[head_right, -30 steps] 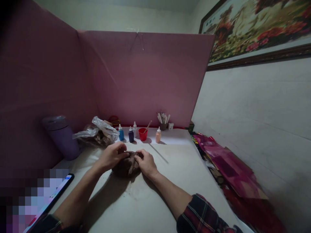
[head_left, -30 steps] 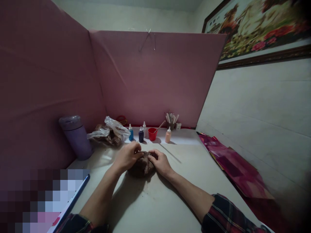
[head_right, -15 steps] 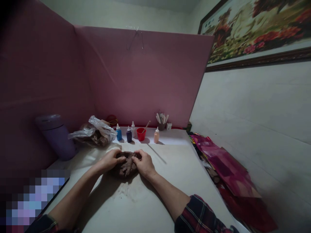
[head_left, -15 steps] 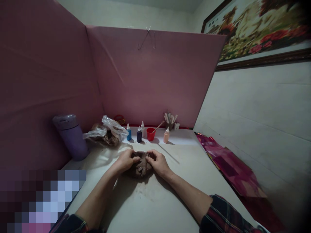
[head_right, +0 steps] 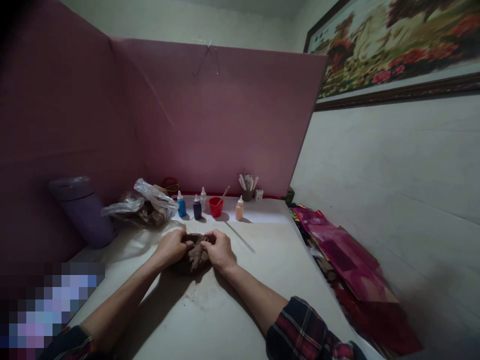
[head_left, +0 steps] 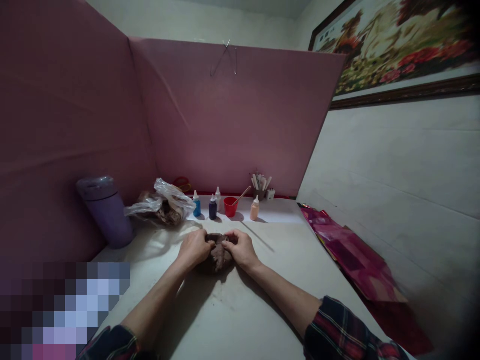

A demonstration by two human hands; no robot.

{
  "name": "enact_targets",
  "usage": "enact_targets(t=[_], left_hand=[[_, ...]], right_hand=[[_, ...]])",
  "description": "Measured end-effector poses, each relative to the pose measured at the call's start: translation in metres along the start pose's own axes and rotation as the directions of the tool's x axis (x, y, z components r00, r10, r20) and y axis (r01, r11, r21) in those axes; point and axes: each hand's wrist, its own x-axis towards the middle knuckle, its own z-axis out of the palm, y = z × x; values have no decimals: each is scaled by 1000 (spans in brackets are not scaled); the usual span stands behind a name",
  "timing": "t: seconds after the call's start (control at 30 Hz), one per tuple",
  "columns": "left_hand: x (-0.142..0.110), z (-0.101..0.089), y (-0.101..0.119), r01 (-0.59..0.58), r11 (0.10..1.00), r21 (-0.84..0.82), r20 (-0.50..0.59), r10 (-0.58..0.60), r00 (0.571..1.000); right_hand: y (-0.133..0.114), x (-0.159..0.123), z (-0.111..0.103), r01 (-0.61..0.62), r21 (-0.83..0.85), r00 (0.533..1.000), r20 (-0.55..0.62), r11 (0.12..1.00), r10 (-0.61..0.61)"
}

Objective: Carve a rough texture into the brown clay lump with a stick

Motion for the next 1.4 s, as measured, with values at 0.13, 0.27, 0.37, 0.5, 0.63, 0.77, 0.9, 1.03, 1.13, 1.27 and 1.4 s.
enact_targets(t=[0.13, 0.27, 0.37, 0.5, 0.63, 0.77, 0.9, 1.03, 1.13, 1.27, 1.4], left_hand=[[-1, 1, 0, -4, 1000, -10, -26, 3, 1000], [1, 9, -12, -69, 993, -94, 3, 69, 998], [2, 5, -17, -174, 977, -119, -18, 173, 985], [7, -30, -7, -219, 967, 132, -340, 251, 906], [27, -70, -3, -173, 886, 430, -401, 359, 843], [45, -79, -26, -2, 803, 597, -310, 233, 922], [47, -62, -52, 331, 860, 389, -348, -195, 917], [42, -45, -57, 399, 898, 187, -217, -358, 908], [41, -40, -54, 414, 894, 172, -339, -342, 877], [56, -46, -63, 470, 876, 107, -430, -385, 816], [81, -53, -83, 509, 861, -25, -319, -489, 812]], right_hand=[[1, -2, 0, 3, -7, 1000, 0, 1000, -3], [1, -4, -2, 25, -24, 1000, 17, 999, -24], [1, -5, -3, 45, -40, 999, 29, 998, -44], [0, -6, -5, 58, -55, 998, 37, 997, -56], [-1, -6, -6, 69, -71, 997, 44, 995, -66], [-3, -6, -6, 75, -80, 996, 50, 994, -71], [-3, -7, -6, 77, -82, 996, 57, 994, -73], [-4, -6, -6, 80, -84, 995, 60, 993, -75], [-4, -6, -7, 86, -83, 994, 68, 993, -80], [-3, -6, -7, 92, -90, 994, 69, 992, -85], [0, -6, -6, 104, -91, 992, 74, 990, -97]])
